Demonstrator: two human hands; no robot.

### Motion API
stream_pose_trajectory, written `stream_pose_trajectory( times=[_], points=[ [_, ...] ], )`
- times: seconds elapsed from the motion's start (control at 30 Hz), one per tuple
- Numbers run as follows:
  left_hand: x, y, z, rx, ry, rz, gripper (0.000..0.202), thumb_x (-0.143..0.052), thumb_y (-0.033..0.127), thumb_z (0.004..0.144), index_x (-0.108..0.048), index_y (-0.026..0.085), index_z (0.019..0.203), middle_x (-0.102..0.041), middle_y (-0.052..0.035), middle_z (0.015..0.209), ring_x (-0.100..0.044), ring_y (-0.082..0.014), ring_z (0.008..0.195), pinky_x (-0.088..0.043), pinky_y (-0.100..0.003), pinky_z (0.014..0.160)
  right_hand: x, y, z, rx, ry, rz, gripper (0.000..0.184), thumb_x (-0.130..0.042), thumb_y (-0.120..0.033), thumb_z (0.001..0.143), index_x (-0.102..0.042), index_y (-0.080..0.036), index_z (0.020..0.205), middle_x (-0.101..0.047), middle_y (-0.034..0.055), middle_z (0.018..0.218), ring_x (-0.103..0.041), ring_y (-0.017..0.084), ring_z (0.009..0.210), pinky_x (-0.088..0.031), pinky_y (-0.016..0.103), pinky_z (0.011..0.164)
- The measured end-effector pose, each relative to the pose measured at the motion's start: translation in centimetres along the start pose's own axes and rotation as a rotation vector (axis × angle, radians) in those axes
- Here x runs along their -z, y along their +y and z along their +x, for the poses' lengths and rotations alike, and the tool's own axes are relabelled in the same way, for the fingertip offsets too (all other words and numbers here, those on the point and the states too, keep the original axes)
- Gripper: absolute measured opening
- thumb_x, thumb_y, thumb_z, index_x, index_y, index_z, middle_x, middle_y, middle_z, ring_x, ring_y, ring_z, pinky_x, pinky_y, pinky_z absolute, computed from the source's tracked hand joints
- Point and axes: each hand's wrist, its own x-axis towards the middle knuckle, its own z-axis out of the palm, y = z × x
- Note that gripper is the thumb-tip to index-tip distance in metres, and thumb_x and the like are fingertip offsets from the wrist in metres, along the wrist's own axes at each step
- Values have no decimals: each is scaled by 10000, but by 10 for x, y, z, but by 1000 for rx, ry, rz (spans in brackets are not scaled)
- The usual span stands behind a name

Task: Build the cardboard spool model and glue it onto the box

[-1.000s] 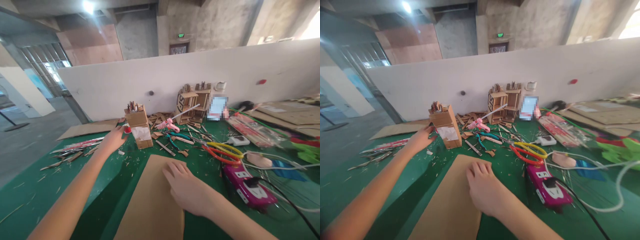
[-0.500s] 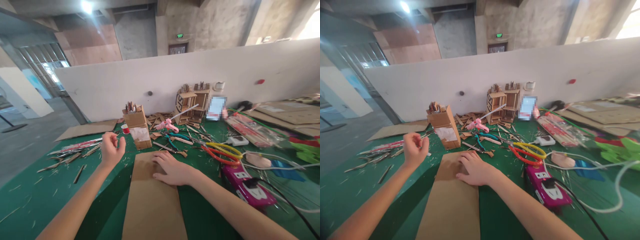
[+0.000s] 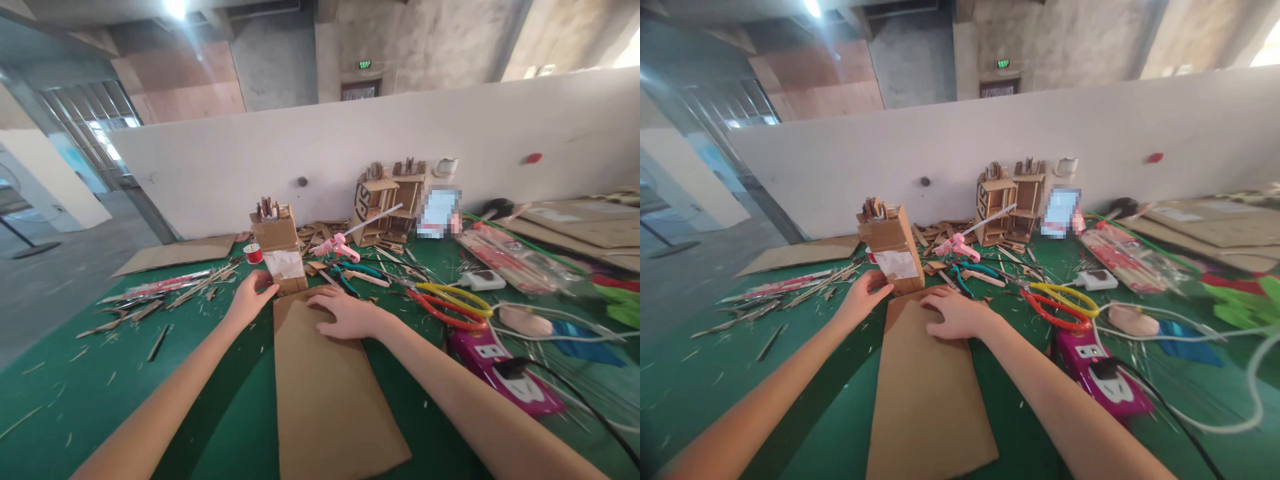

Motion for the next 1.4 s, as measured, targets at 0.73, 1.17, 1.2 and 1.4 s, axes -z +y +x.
stream_pose_trajectory(
  times=[0.73, 1.17, 1.2, 1.4],
  points=[
    [-13, 2, 18, 27, -35, -276, 660, -785, 360, 663, -450, 189, 1205, -557, -135, 1340, -613, -278, 1149, -500, -450, 983, -18, -3, -2, 18, 170, -142, 397, -503, -408, 910, -575, -159, 1211, -590, 122, 1266, -428, 275, 1268, -372, 434, 1068],
    [-15, 3, 8, 28, -1, -22, 665, -756, 456, 688, -486, 220, 1248, -602, -106, 1286, -595, -283, 1157, -476, -433, 973, -43, -45, 3, -172, 316, -383, 270, -436, -349, 930, -612, -162, 844, -613, 119, 906, -546, 267, 923, -489, 385, 743],
    [-15, 4, 7, 27, 1, -3, 665, -750, 460, 693, -485, 225, 1256, -600, -101, 1291, -587, -282, 1169, -464, -429, 985, -41, -42, 2, -174, 319, -350, 254, -442, -332, 927, -602, -168, 815, -611, 110, 882, -550, 254, 903, -488, 368, 733],
    [-15, 5, 6, 11, -13, 66, 649, -712, 485, 725, -473, 224, 1269, -594, -97, 1304, -553, -275, 1213, -430, -418, 1017, -32, -32, -7, -50, 249, -185, 96, -565, -255, 850, -576, -165, 817, -603, 86, 898, -552, 224, 912, -493, 351, 806]
  ],
)
